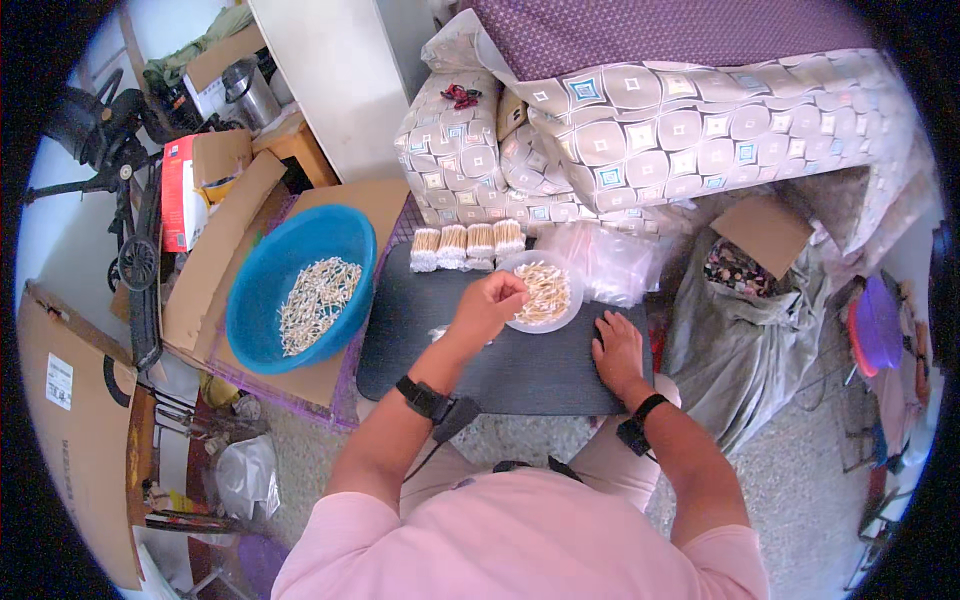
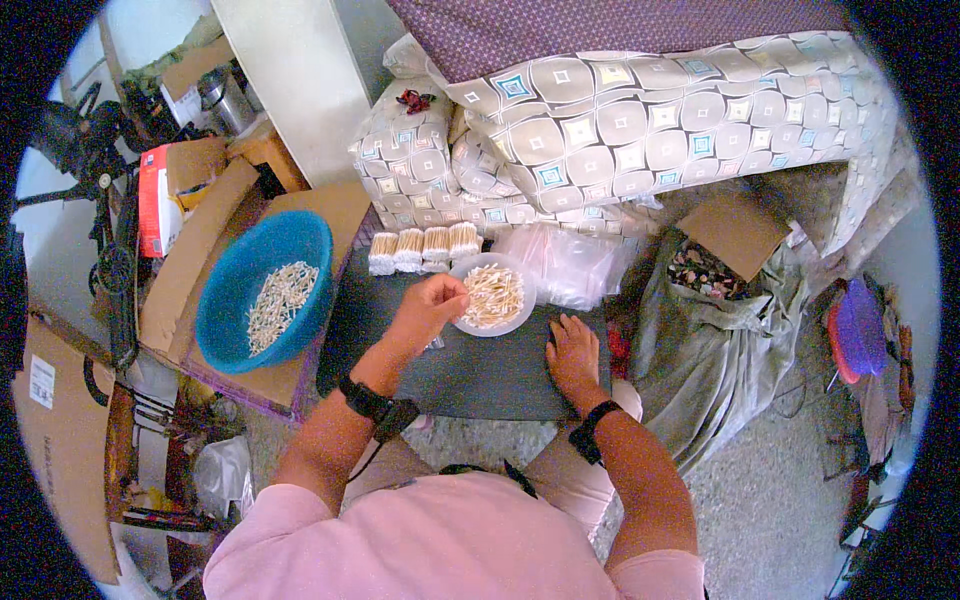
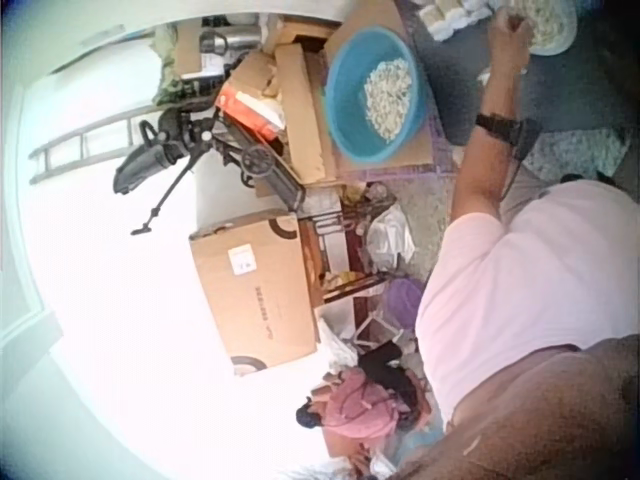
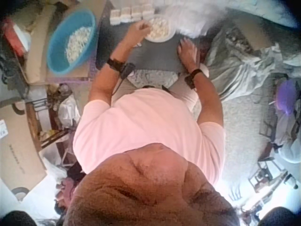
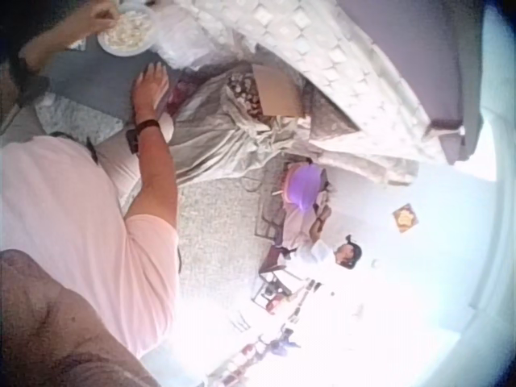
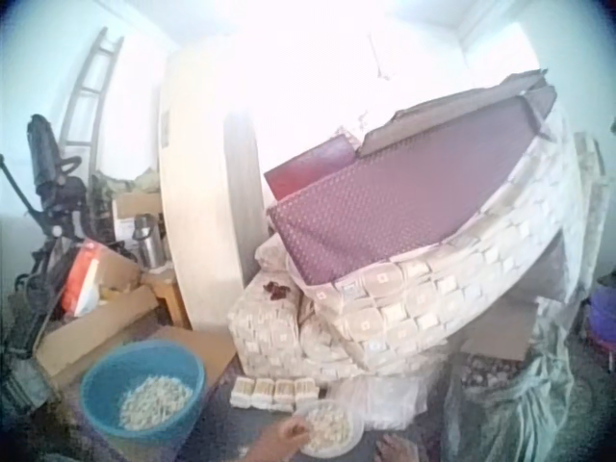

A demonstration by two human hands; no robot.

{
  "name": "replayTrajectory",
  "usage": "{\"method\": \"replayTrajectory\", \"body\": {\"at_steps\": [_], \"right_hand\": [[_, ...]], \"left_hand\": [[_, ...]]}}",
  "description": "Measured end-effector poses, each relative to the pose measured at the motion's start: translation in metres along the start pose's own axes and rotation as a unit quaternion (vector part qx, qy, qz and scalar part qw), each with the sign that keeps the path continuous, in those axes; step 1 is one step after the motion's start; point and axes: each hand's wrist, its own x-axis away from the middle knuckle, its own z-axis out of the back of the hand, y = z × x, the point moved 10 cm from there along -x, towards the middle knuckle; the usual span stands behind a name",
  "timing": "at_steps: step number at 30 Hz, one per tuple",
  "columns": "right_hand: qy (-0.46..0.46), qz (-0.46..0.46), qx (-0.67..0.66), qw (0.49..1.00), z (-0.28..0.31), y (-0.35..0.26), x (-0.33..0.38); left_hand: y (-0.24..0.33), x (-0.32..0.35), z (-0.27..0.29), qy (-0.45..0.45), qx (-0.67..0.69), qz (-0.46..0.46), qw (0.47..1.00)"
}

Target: The person is sorting and packing cotton swabs into small plastic bags.

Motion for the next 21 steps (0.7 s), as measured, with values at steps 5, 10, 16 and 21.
{"method": "replayTrajectory", "body": {"at_steps": [5, 10, 16, 21], "right_hand": [[0.020, 0.028, -0.010, 0.999, 0.005, 0.002, 0.000], [0.005, -0.079, -0.375, 0.924, 0.019, 0.025, 0.001], [0.003, 0.303, -0.555, 0.774, 0.289, -0.200, 0.000], [0.096, 0.362, -0.750, 0.546, 0.378, -0.255, 0.020]], "left_hand": [[0.019, 0.016, 0.002, 0.028, 0.073, -0.037, 0.996], [0.059, 0.040, 0.011, 0.085, 0.040, -0.084, 0.992], [0.063, 0.067, 0.042, 0.114, 0.101, -0.060, 0.986], [0.067, 0.077, 0.035, 0.114, 0.149, -0.037, 0.982]]}}
